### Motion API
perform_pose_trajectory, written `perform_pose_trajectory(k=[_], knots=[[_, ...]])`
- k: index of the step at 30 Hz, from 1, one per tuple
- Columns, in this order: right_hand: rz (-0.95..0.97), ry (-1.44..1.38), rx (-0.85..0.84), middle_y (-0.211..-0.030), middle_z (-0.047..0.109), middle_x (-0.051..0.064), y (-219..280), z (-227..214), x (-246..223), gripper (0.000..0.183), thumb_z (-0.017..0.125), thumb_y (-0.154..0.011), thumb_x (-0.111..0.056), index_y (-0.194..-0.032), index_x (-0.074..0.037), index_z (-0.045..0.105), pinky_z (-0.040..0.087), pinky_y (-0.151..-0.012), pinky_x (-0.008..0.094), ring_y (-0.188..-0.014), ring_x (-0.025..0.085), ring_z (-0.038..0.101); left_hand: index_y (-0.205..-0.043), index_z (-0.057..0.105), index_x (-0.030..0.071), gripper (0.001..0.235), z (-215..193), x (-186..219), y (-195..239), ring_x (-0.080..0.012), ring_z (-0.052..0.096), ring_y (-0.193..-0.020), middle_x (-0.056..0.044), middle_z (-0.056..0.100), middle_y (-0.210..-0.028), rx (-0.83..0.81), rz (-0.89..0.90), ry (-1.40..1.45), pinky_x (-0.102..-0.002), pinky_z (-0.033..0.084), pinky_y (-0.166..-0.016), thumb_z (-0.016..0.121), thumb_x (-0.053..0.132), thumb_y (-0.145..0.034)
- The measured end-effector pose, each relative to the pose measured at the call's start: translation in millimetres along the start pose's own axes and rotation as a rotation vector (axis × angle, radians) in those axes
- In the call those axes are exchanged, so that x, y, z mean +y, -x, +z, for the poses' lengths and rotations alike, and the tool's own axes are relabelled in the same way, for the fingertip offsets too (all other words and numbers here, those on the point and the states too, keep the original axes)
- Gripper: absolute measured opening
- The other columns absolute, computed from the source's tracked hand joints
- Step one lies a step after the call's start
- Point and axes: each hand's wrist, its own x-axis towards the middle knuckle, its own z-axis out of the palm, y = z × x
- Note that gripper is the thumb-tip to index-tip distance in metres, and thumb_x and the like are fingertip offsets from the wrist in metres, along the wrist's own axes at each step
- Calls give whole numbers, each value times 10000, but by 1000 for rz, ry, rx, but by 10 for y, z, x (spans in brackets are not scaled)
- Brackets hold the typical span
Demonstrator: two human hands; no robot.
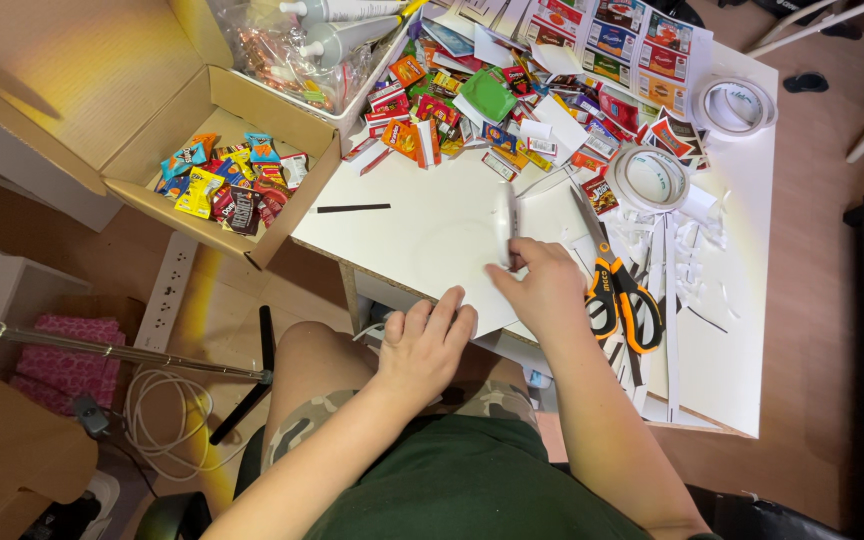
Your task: The person cuts a small white paper card and a candy wrapper using scissors. They then fold a strip of white paper and cut it into smaller pieces.
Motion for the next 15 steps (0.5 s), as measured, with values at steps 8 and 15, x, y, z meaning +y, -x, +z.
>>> perform_pose_trajectory(k=[8, 15], knots=[[-43, 25, -57, -834, 673, 94, 42, -53, -122, 439, 915, -695, -255, -1055, -81, 731, 522, -876, 445, -965, 319, 658, -1103, 629, 203, 184, -6, 8, 22, -248, 521, -951, -61, 661, -1220, -8, 4, 5, -360, 299, -770, 478, 161, -1005], [118, 85, -113, -908, 685, -24, -61, -33, 51, 303, 850, -766, -303, -1039, -234, 736, 536, -821, 349, -948, 186, 686, -1096, 627, 207, 167, -18, 5, 12, -245, 515, -952, -56, 659, -1218, -11, 3, -2, -358, 300, -775, 483, 185, -1015]])
